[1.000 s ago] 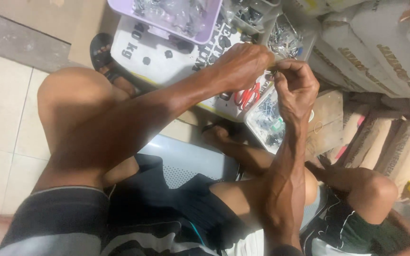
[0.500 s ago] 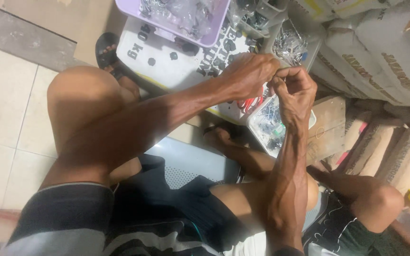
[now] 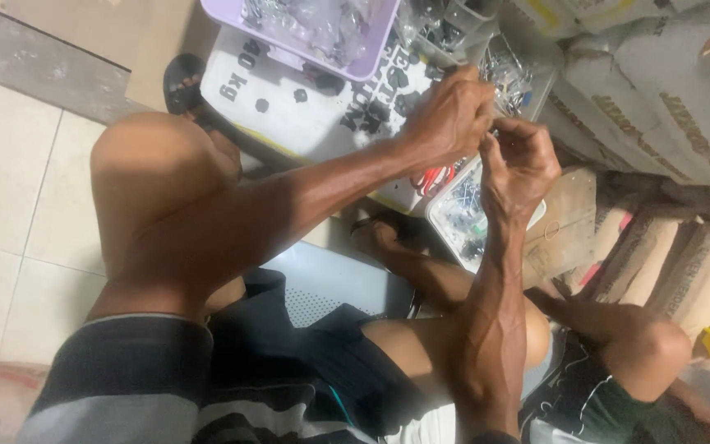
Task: Assembling small mechanical components by hand and placing them into a tray.
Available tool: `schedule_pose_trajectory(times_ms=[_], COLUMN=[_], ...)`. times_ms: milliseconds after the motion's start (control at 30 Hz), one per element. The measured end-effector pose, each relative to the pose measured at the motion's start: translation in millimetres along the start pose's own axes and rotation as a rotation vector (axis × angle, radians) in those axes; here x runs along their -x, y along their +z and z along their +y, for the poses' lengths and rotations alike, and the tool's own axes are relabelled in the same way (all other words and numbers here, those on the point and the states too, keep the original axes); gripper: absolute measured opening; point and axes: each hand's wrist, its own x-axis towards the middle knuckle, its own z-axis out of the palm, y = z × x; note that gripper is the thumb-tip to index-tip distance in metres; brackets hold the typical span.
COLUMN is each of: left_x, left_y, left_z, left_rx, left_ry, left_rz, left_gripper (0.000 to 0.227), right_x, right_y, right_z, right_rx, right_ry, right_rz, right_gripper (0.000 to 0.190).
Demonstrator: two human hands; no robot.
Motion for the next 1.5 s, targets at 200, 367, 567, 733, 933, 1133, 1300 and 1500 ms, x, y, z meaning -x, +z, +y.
schedule_pose_trajectory(times_ms=[200, 367, 567, 733, 933, 1133, 1300, 1500], left_x=[5, 9, -17, -32, -26, -20, -3, 2], left_y=[16, 8, -15, -27, -33, -49, -53, -51], left_z=[-32, -30, -2, 10, 5, -3, 2, 16], left_rx=[-0.360, -0.396, -0.033, 0.035, 0.057, -0.069, -0.373, -0.536], left_ry=[-0.067, -0.173, -0.167, -0.191, -0.336, -0.224, -0.173, 0.082], left_rz=[-0.017, 0.054, 0.161, 0.142, -0.003, -0.011, -0.228, -0.366], left_gripper=[0.029, 0.030, 0.029, 0.015, 0.020, 0.028, 0.031, 0.021], right_x=[8, 1, 42, 25, 10, 2, -16, -16], right_y=[-25, -42, -43, 13, 53, 58, 27, -19], right_z=[0, -22, 132, 129, 118, 109, 54, 4], right_rx=[0.262, 0.586, 1.021, 0.732, 0.551, 0.463, 0.416, 0.042], right_ry=[0.021, 0.912, 0.892, 0.302, 0.187, 0.121, -0.026, 0.122], right_rz=[-0.085, -0.402, -0.576, -0.402, -0.389, -0.343, -0.349, -0.377], right_gripper=[0.004, 0.016, 0.022, 0.022, 0.018, 0.018, 0.014, 0.015])
